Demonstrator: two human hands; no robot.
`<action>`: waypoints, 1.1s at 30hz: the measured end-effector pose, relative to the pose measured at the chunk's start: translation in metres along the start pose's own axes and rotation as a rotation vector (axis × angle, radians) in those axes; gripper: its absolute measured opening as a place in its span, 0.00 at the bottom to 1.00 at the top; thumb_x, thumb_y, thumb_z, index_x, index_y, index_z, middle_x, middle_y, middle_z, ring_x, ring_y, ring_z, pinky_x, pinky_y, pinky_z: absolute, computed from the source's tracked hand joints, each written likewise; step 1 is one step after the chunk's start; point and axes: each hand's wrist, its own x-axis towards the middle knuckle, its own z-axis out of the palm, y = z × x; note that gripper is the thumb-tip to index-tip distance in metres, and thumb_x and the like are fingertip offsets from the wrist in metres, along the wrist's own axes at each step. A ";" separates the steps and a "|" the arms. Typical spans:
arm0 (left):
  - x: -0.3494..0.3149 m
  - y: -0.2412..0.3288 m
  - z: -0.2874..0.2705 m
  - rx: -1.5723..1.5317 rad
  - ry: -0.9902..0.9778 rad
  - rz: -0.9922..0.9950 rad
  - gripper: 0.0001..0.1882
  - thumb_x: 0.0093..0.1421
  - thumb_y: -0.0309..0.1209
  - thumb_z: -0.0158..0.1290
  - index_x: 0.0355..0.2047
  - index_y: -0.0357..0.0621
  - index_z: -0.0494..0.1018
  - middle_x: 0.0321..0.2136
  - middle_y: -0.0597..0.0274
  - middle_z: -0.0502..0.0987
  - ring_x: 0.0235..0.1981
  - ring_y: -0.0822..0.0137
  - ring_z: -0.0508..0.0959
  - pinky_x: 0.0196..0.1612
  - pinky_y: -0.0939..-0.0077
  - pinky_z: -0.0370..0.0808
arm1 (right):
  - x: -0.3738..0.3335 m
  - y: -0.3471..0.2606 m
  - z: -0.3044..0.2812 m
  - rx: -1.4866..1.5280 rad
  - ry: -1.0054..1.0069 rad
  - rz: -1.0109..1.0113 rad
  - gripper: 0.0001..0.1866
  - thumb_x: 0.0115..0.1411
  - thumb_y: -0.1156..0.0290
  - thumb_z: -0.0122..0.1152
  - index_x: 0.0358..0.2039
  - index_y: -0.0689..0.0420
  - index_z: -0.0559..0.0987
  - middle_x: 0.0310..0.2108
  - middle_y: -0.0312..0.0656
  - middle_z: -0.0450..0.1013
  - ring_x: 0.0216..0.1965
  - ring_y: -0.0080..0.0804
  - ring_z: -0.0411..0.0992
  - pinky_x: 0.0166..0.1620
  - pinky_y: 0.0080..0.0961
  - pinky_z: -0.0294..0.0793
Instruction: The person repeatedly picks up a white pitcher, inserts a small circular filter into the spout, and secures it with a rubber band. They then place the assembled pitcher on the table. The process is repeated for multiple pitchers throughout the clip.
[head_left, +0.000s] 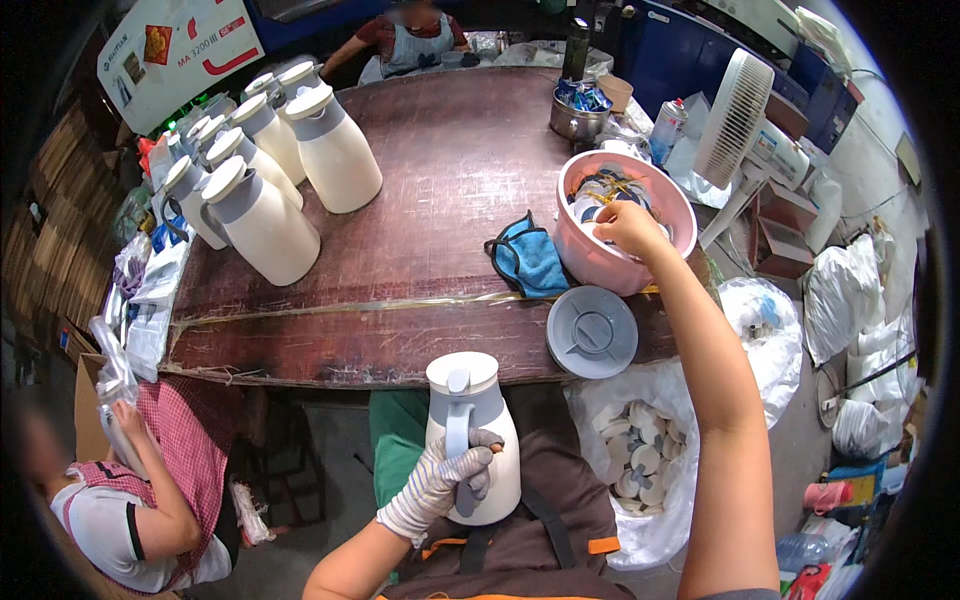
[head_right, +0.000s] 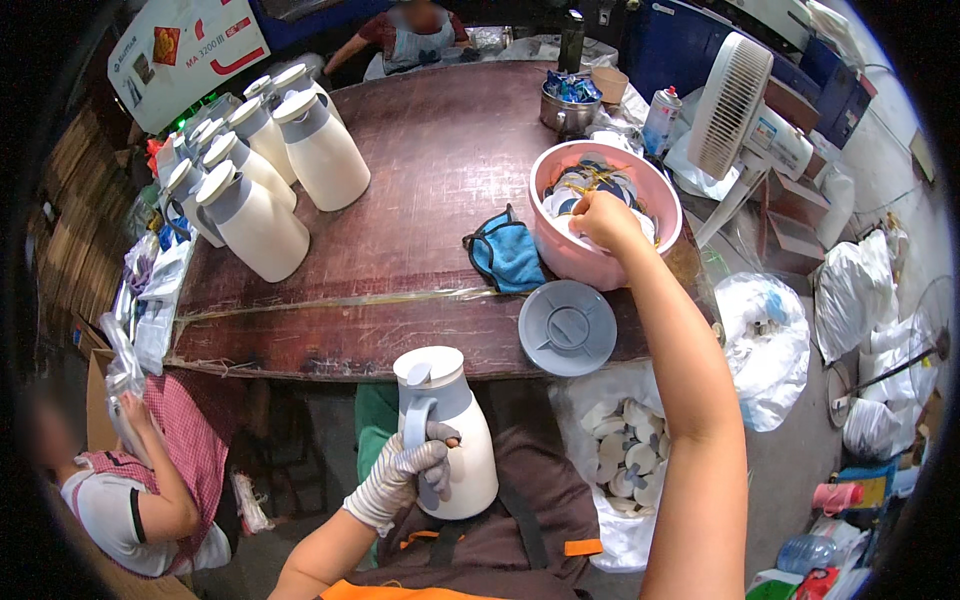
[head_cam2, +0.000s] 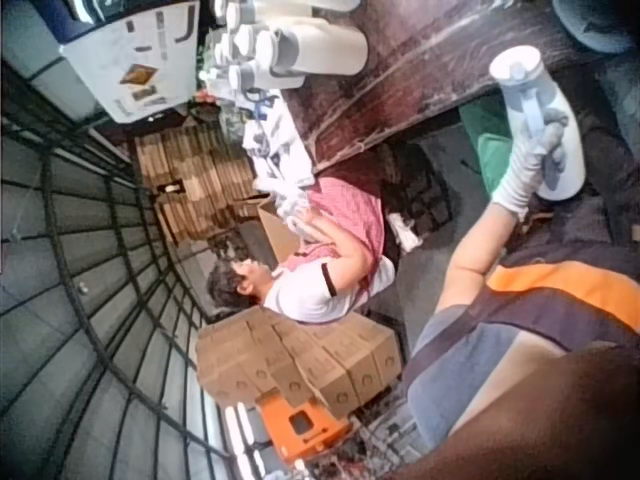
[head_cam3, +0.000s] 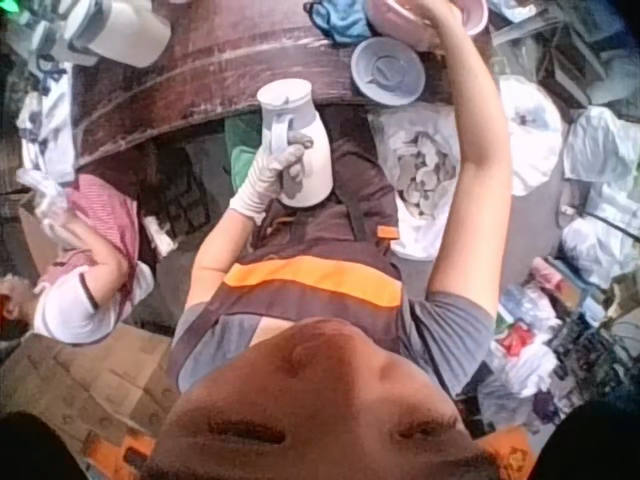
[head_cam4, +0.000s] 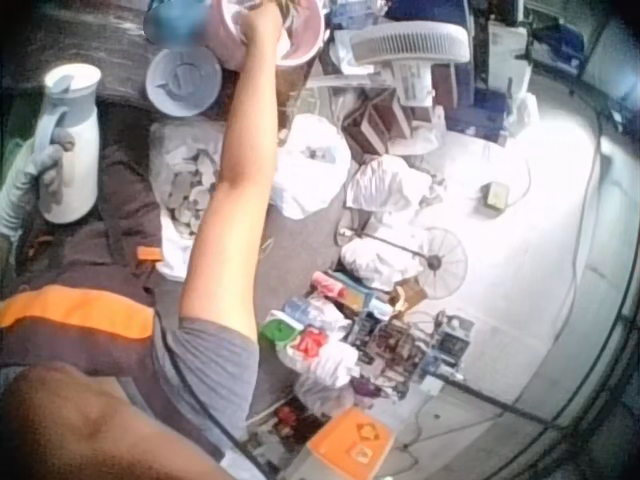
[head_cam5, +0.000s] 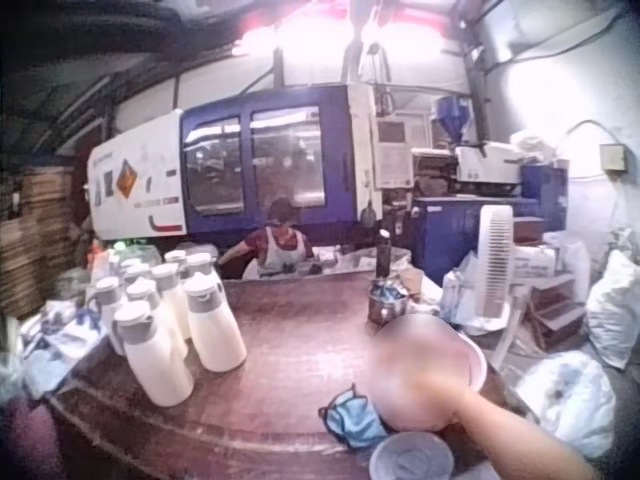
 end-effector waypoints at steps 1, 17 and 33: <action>-0.001 0.000 0.000 -0.006 0.010 0.005 0.13 0.61 0.32 0.57 0.44 0.38 0.74 0.17 0.67 0.70 0.18 0.74 0.71 0.24 0.80 0.69 | -0.001 -0.006 -0.001 0.030 -0.039 0.020 0.16 0.49 0.64 0.65 0.38 0.57 0.84 0.36 0.52 0.80 0.39 0.44 0.78 0.45 0.35 0.74; -0.005 0.000 -0.014 -0.132 0.037 0.041 0.21 0.65 0.45 0.53 0.44 0.37 0.72 0.21 0.62 0.75 0.21 0.69 0.75 0.26 0.76 0.74 | -0.070 -0.033 -0.013 0.981 0.542 -0.145 0.16 0.67 0.61 0.52 0.39 0.63 0.77 0.26 0.37 0.75 0.21 0.23 0.73 0.23 0.18 0.67; -0.006 -0.014 -0.045 0.270 0.390 0.347 0.07 0.63 0.30 0.56 0.39 0.41 0.74 0.28 0.66 0.76 0.24 0.80 0.73 0.26 0.84 0.72 | -0.262 -0.115 0.132 1.442 -0.240 0.215 0.08 0.64 0.67 0.56 0.39 0.57 0.77 0.38 0.38 0.78 0.38 0.21 0.72 0.37 0.18 0.70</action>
